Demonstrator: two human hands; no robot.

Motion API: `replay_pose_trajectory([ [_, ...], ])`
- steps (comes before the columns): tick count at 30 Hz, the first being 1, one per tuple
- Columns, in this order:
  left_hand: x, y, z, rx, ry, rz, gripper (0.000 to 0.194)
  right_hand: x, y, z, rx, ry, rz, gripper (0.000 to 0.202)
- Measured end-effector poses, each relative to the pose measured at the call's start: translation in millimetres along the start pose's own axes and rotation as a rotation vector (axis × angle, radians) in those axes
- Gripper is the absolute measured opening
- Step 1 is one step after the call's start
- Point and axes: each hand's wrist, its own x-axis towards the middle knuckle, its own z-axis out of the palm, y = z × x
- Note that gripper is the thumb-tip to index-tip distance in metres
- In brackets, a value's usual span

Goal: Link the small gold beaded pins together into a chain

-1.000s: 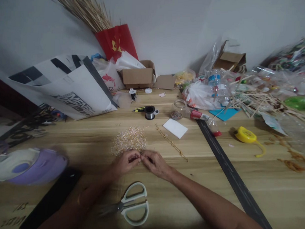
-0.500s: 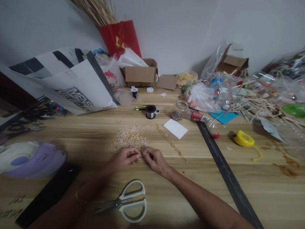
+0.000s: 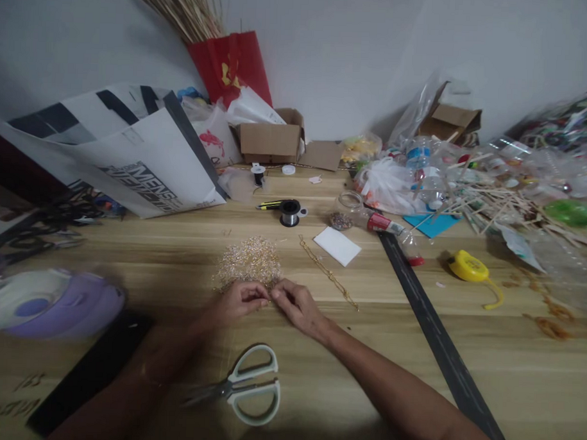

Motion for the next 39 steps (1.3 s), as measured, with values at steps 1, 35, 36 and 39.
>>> replay_pose_trajectory([
  [1, 0.1, -0.1, -0.2, -0.003, 0.002, 0.004, 0.019, -0.3, 0.2, 0.5, -0.022, -0.013, -0.015, 0.036],
  [35, -1.7, 2.9, -2.5, 0.071, -0.005, 0.086, 0.015, -1.6, 2.9, 5.7, -0.11, 0.027, -0.035, 0.033],
  [36, -2.4, 4.1, -2.7, 0.056, -0.012, 0.078, 0.016, -1.3, 2.6, 5.8, -0.107, 0.024, -0.033, 0.032],
  [39, -4.2, 7.9, -3.1, -0.004, -0.018, 0.027, 0.018, -0.1, 1.0, 4.3, -0.135, 0.042, -0.069, 0.028],
])
